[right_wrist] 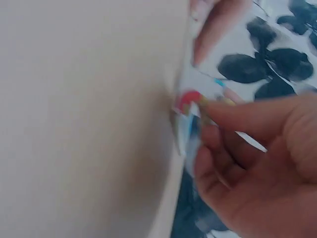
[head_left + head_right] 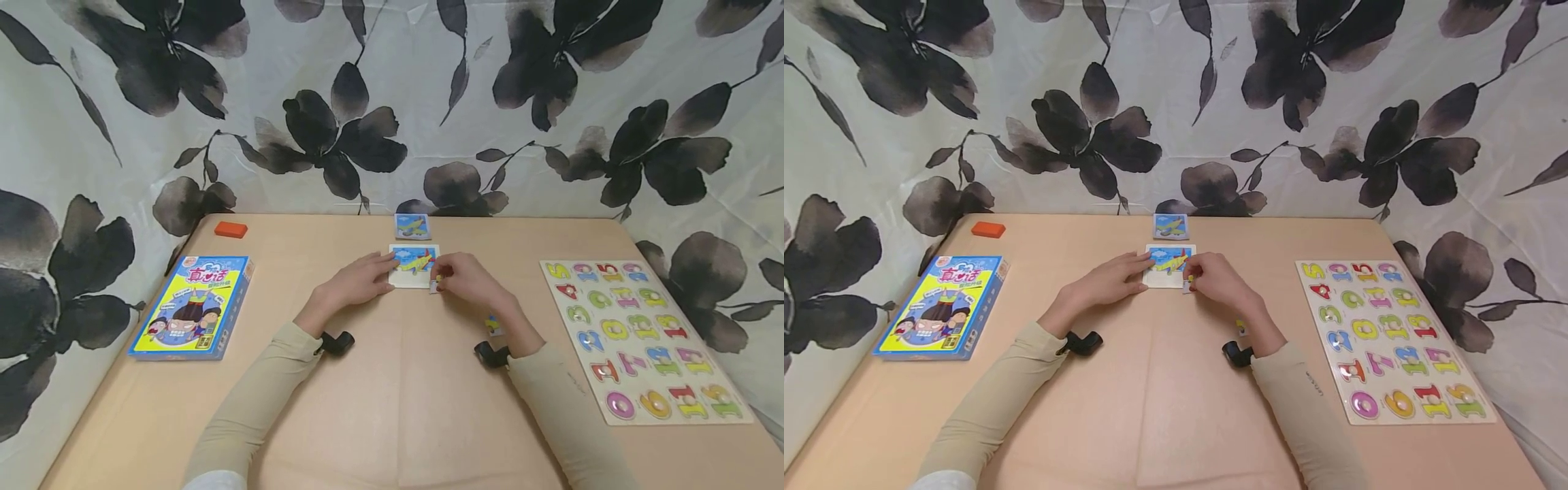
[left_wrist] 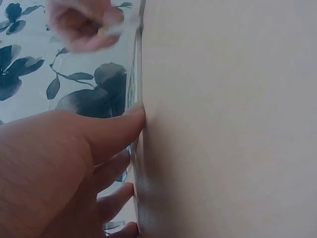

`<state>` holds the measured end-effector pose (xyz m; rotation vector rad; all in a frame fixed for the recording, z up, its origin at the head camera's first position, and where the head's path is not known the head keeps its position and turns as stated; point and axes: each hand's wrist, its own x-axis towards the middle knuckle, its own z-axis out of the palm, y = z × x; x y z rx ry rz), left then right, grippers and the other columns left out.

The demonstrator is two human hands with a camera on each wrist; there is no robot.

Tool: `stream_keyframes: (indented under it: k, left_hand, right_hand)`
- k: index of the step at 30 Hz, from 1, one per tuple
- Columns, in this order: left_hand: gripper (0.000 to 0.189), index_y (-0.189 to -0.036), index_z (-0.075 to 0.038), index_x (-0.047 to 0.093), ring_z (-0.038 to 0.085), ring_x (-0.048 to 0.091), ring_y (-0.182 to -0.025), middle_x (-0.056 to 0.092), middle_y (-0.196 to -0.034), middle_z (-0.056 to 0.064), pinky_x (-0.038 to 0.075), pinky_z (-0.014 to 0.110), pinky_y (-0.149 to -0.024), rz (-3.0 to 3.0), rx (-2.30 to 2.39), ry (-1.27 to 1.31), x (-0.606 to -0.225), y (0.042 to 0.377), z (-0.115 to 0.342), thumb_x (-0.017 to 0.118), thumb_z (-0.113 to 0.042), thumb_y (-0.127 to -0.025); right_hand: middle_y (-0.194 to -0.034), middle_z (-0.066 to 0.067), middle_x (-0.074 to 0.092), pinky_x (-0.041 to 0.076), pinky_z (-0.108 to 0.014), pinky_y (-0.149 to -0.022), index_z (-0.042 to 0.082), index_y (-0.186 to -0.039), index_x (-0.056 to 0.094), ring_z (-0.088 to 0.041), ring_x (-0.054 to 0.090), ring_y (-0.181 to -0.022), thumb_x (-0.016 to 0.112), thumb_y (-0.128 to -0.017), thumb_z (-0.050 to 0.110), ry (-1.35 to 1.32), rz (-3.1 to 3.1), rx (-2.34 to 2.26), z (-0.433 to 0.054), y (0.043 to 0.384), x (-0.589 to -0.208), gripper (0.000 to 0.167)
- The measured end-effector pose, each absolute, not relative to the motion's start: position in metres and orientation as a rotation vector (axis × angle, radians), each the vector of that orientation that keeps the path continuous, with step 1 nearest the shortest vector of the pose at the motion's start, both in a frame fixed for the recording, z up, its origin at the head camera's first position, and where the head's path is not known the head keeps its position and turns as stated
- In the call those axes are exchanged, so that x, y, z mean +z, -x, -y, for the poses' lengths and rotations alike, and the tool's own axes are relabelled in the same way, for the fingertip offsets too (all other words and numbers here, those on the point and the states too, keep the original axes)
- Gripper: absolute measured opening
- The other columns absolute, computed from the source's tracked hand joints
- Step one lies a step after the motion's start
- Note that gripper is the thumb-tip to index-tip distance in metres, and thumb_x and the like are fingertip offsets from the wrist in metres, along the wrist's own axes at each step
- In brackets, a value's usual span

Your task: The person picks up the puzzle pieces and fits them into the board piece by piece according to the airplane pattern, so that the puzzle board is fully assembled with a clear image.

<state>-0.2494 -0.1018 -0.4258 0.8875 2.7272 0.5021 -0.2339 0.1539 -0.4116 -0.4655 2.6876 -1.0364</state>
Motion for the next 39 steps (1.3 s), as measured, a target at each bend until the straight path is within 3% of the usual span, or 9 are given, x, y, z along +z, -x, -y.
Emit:
stream_keyframes:
  k: [5,14,21,26,33,39]
  left_hand:
    - [0.060,-0.153,-0.010,0.039,0.036,0.025,-0.152,0.031,-0.163,0.008,0.025,0.047,-0.124,-2.742,0.490,-0.901,-0.427,0.249,0.102,0.057,-0.030,-0.100]
    - [0.060,-0.153,-0.010,0.038,0.036,0.027,-0.151,0.032,-0.162,0.007,0.026,0.046,-0.123,-2.759,0.469,-0.916,-0.426,0.251,0.102,0.058,-0.032,-0.101]
    - [0.060,-0.154,-0.011,0.037,0.034,0.025,-0.152,0.031,-0.163,0.005,0.025,0.046,-0.124,-2.752,0.464,-0.890,-0.426,0.250,0.102,0.057,-0.032,-0.101]
    - [0.061,-0.154,-0.011,0.036,0.034,0.024,-0.153,0.031,-0.163,0.005,0.025,0.047,-0.124,-2.748,0.476,-0.887,-0.426,0.250,0.102,0.057,-0.033,-0.101]
    - [0.061,-0.154,-0.011,0.036,0.033,0.023,-0.153,0.030,-0.163,0.004,0.026,0.049,-0.123,-2.739,0.490,-0.866,-0.423,0.249,0.103,0.057,-0.032,-0.101]
    - [0.060,-0.154,-0.011,0.037,0.035,0.024,-0.152,0.031,-0.163,0.006,0.026,0.049,-0.123,-2.743,0.496,-0.887,-0.425,0.249,0.102,0.057,-0.031,-0.101]
  right_hand:
    - [-0.092,-0.011,0.065,0.044,-0.029,-0.071,0.003,-0.099,0.073,-0.024,0.053,-0.085,0.058,-0.090,-0.002,0.412,-2.787,-1.153,-0.136,0.243,-0.414,0.018]
    - [-0.081,-0.009,0.064,0.041,-0.024,-0.060,0.003,-0.103,0.075,-0.019,0.052,-0.071,0.061,-0.088,0.000,0.422,-2.786,-1.098,-0.118,0.253,-0.416,0.021]
    - [-0.077,-0.008,0.064,0.049,-0.020,-0.060,0.001,-0.088,0.067,-0.014,0.061,-0.066,0.070,-0.086,0.004,0.295,-2.738,-1.227,-0.106,0.256,-0.420,0.004]
    - [-0.075,-0.007,0.069,0.046,-0.021,-0.063,0.003,-0.081,0.073,-0.016,0.060,-0.071,0.072,-0.086,0.006,0.303,-2.811,-1.146,-0.100,0.259,-0.425,0.006]
    - [-0.073,-0.005,0.069,0.040,-0.022,-0.054,0.004,-0.078,0.073,-0.020,0.056,-0.071,0.072,-0.085,0.007,0.306,-2.853,-1.097,-0.093,0.260,-0.430,0.007]
    - [-0.072,-0.004,0.067,0.040,-0.023,-0.058,0.006,-0.075,0.071,-0.019,0.056,-0.073,0.074,-0.086,0.008,0.319,-2.855,-1.091,-0.092,0.262,-0.432,0.011]
